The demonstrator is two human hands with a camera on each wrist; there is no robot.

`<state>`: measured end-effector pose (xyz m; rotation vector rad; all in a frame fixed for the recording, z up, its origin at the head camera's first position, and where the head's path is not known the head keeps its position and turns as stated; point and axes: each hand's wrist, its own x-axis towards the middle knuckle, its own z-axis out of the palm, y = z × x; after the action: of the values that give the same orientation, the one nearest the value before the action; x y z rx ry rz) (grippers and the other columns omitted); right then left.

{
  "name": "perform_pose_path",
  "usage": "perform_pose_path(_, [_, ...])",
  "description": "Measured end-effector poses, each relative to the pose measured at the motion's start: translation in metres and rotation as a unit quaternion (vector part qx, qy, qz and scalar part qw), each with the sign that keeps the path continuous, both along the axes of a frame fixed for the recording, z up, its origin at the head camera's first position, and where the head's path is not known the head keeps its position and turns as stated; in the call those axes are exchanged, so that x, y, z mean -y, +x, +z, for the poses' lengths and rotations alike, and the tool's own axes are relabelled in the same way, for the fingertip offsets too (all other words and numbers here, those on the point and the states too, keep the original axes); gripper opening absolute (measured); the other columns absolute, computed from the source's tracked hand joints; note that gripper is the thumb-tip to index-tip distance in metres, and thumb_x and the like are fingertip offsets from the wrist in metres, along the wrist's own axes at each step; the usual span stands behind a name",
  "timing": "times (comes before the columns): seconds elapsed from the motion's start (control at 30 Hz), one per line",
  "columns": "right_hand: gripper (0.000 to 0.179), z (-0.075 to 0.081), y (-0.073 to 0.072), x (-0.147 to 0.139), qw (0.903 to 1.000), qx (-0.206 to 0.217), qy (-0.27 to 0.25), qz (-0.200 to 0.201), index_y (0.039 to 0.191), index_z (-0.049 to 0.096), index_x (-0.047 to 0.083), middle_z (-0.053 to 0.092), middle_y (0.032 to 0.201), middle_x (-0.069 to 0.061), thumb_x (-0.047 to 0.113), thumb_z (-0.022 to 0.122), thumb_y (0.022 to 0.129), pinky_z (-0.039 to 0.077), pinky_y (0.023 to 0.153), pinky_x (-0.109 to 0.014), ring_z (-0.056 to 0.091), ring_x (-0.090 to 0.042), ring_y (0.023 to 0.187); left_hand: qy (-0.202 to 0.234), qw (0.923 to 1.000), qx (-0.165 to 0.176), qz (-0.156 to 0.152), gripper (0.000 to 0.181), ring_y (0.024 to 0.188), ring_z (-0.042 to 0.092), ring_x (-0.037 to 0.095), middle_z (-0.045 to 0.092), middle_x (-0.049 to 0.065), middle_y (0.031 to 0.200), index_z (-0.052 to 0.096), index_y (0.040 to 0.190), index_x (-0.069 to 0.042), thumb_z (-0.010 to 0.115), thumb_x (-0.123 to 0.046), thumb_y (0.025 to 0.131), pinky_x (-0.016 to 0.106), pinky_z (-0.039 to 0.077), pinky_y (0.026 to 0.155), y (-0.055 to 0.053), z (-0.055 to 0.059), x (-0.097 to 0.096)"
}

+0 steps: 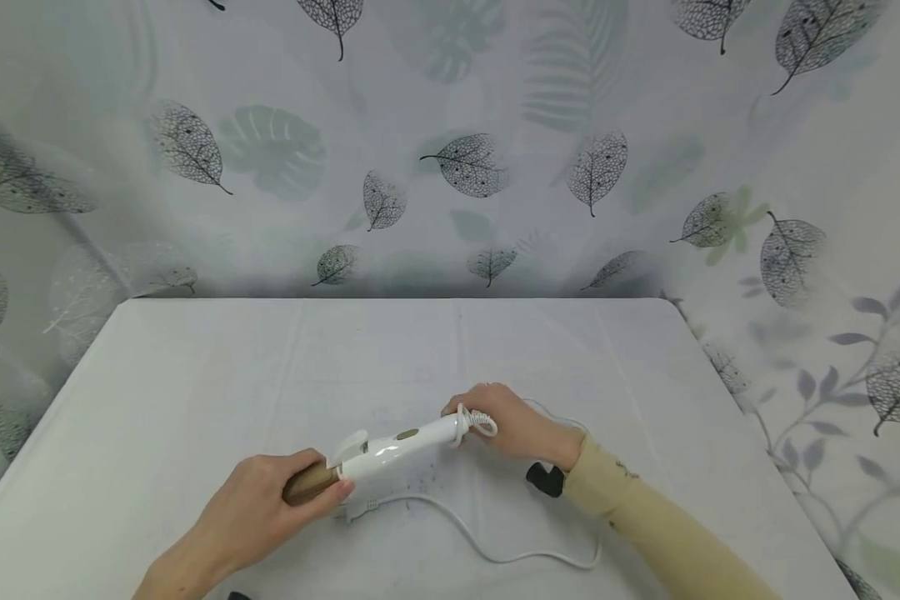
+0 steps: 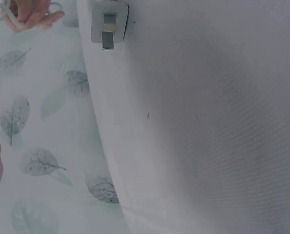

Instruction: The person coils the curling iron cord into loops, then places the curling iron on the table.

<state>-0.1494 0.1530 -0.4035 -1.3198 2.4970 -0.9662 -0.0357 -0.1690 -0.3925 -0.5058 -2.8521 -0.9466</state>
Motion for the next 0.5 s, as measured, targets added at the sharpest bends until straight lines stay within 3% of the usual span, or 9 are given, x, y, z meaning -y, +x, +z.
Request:
perform_pose_path(0.1, [0.011,0.0033,-0.0026,-0.0006,0.9970,-0.066,0.039,0.003,0.098,0.071,0.015,0.072,0.095,0.007,0.006,0.071,0.092,0.048,0.095,-0.035,0.064,-0.016,0.096,-0.011,0.9997,0.013,-0.014,0.031,0.050,0.024,-0.007,0.026,-0.024,0.056,0.051,0.073,-0.034,0.073,-0.049,0.088,0.016,0.024,0.047,0.0000,0.0000,-0.0003])
perform_pose_path(0.17, [0.003,0.0057,-0.0043,-0.0002,0.9946,-0.087,0.056,0.005,0.094,0.071,0.018,0.069,0.086,0.012,0.016,0.068,0.096,0.046,0.094,-0.034,0.062,-0.009,0.085,-0.022,0.9991,0.026,-0.025,0.034,0.050,0.022,-0.007,0.024,-0.023,0.056,0.049,0.071,-0.033,0.071,-0.052,0.089,0.016,0.024,0.048,0.0001,-0.0001,0.0005])
perform_pose_path(0.23, [0.013,0.0069,-0.0060,0.0007,0.9922,-0.106,0.066,0.005,0.090,0.070,0.020,0.064,0.077,0.015,0.027,0.064,0.099,0.046,0.085,-0.029,0.055,-0.003,0.071,-0.031,0.9983,0.037,-0.033,0.036,0.050,0.023,-0.006,0.024,-0.022,0.056,0.048,0.071,-0.032,0.069,-0.055,0.089,0.016,0.025,0.049,0.0004,-0.0004,0.0014])
perform_pose_path(0.37, [0.018,0.0069,-0.0081,0.0016,0.9849,-0.159,0.068,-0.001,0.083,0.067,0.023,0.056,0.070,0.016,0.034,0.065,0.097,0.039,0.064,-0.018,0.043,-0.001,0.064,-0.037,0.9970,0.041,-0.053,0.034,0.050,0.026,-0.007,0.027,-0.022,0.056,0.050,0.072,-0.032,0.066,-0.055,0.091,0.015,0.029,0.049,0.0003,-0.0029,0.0023])
perform_pose_path(0.5, [0.019,0.0075,-0.0079,0.0025,0.9770,-0.204,0.060,-0.017,0.080,0.066,0.022,0.058,0.071,0.013,0.034,0.071,0.093,0.037,0.059,-0.015,0.046,-0.003,0.064,-0.041,0.9965,0.040,-0.060,0.034,0.050,0.027,-0.007,0.029,-0.023,0.056,0.050,0.072,-0.032,0.066,-0.055,0.091,0.015,0.029,0.048,0.0009,-0.0063,0.0026])
